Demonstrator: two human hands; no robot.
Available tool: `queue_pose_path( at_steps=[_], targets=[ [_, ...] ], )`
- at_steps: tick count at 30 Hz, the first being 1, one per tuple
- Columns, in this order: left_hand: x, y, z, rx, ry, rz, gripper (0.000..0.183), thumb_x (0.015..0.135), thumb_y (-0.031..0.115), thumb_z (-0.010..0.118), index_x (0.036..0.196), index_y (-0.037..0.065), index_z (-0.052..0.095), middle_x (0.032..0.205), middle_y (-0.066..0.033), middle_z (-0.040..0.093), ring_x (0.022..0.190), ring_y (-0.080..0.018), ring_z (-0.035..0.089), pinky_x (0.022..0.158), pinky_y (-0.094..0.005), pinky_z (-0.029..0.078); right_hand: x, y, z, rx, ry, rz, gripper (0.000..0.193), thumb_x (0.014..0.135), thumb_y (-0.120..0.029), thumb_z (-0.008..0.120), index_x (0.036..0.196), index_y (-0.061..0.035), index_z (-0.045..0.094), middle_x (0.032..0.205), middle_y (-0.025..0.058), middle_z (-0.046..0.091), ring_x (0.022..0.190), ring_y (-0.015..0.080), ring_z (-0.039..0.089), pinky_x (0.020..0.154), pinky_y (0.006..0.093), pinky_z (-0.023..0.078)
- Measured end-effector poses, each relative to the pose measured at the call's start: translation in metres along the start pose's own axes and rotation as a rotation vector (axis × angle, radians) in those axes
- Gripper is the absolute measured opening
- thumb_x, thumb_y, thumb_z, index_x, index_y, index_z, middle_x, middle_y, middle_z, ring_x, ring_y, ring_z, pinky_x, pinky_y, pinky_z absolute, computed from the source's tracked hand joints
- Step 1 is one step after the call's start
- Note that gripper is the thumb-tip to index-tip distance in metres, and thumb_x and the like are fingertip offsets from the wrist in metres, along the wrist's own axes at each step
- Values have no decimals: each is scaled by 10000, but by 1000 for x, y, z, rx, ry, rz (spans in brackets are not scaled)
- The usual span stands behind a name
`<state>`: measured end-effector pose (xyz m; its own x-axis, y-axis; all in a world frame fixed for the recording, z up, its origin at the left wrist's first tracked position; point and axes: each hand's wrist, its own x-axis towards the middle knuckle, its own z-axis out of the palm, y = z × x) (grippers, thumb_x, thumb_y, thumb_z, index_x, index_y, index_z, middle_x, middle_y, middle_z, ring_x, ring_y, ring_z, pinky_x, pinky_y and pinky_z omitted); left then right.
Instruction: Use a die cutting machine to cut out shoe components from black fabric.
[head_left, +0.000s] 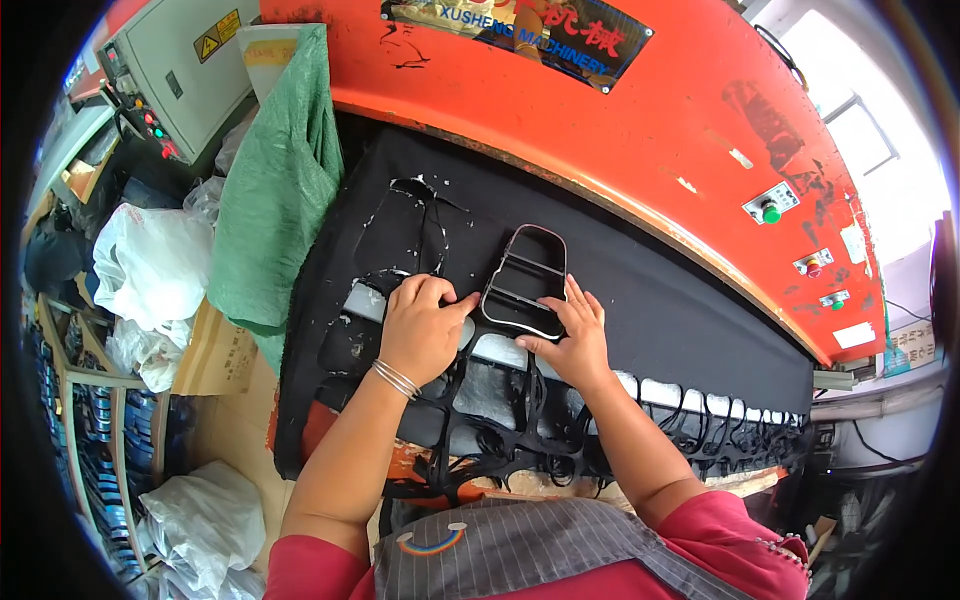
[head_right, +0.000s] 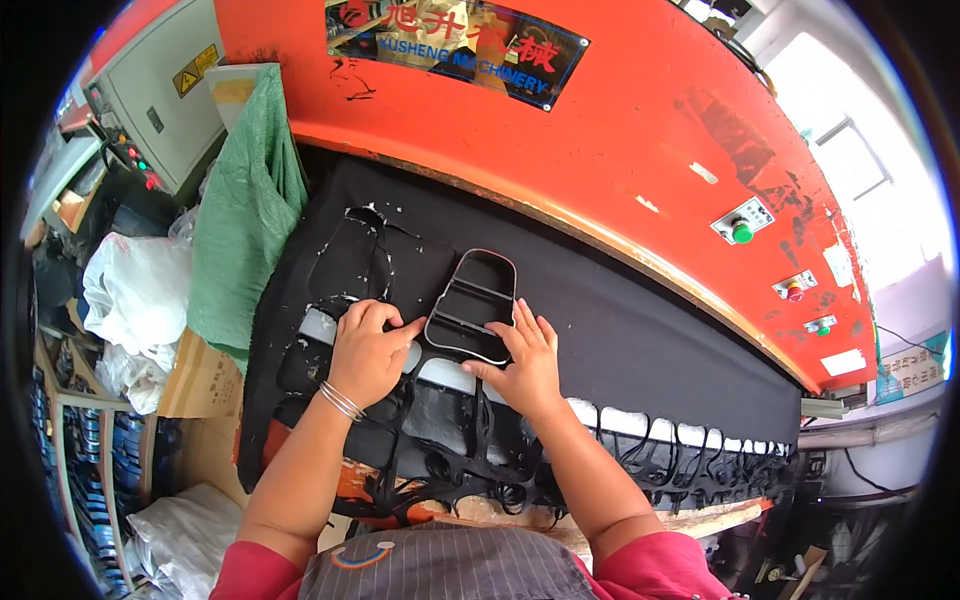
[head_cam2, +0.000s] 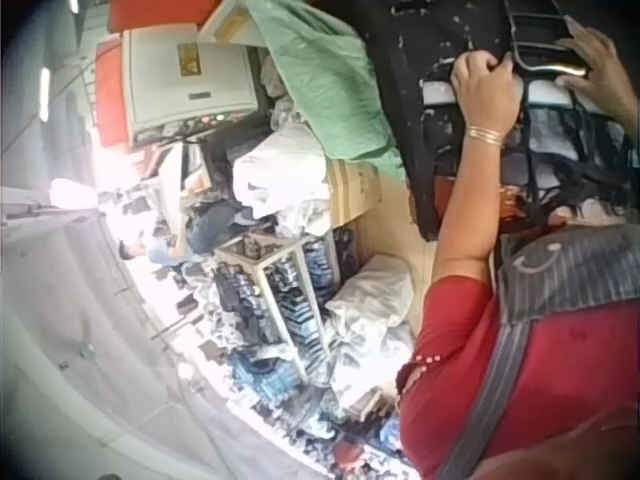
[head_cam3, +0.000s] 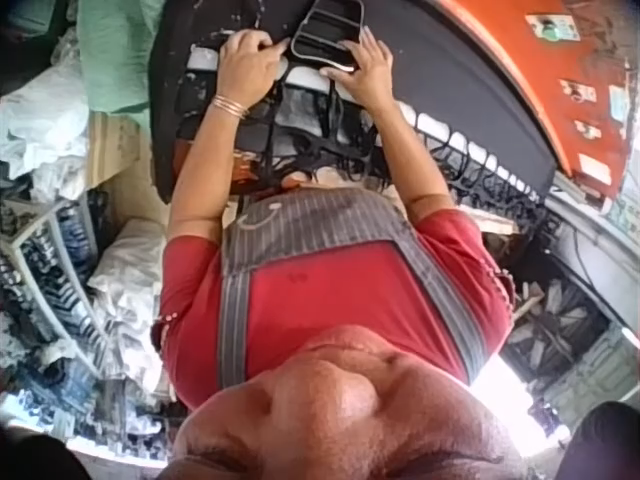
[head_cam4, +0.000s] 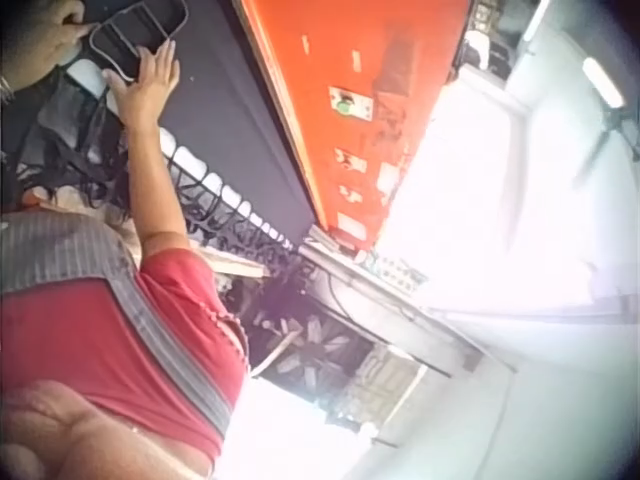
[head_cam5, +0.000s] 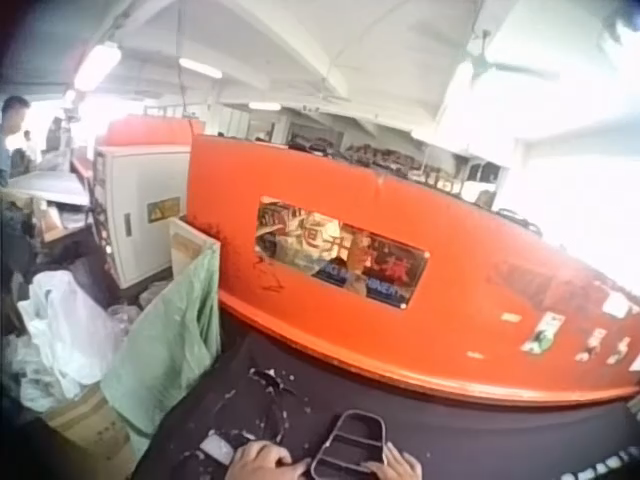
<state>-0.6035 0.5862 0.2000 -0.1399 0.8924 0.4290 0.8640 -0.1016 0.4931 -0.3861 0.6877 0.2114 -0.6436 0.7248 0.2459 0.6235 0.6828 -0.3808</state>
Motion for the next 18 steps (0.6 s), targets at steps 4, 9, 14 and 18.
queue_pose_path(
  at_steps=[4, 9, 14, 18],
  targets=[
    [-1, 11, 4, -3, -13, -17, 272, 793, 116, 620, 1033, 183, 731, 960, -18, 520, 1038, -250, 474, 907, -396, 390, -9, 7, -4, -33, 57, -47, 577, 646, -468, 799, 1034, -66, 654, 1253, 268, 556, 1298, 337, 445, 1070, 481, 278],
    [10, 31, 6, 53, -9, 28, 280, 778, 108, 627, 1029, 175, 731, 961, -15, 522, 1036, -252, 476, 903, -396, 395, -13, 19, -16, -67, 148, -90, 551, 679, -491, 763, 1009, -64, 654, 1225, 264, 577, 1271, 335, 476, 1059, 487, 300],
    [25, 65, -8, 5, -66, -27, 388, 773, 105, 643, 1160, 114, 651, 1066, -82, 536, 1076, -310, 461, 952, -433, 374, -31, 29, -83, 79, -15, -24, 871, 706, -566, 718, 1357, -53, 449, 1412, 253, 392, 1340, 430, 332, 1085, 510, 280],
    [66, 165, 1, -17, 233, 5, 327, 803, 130, 649, 1125, 78, 636, 1082, -114, 580, 1064, -318, 495, 949, -407, 375, -81, 102, -191, 83, 474, -97, 782, 758, -466, 738, 1347, -30, 462, 1446, 208, 378, 1374, 380, 313, 1103, 486, 264]
  ],
)
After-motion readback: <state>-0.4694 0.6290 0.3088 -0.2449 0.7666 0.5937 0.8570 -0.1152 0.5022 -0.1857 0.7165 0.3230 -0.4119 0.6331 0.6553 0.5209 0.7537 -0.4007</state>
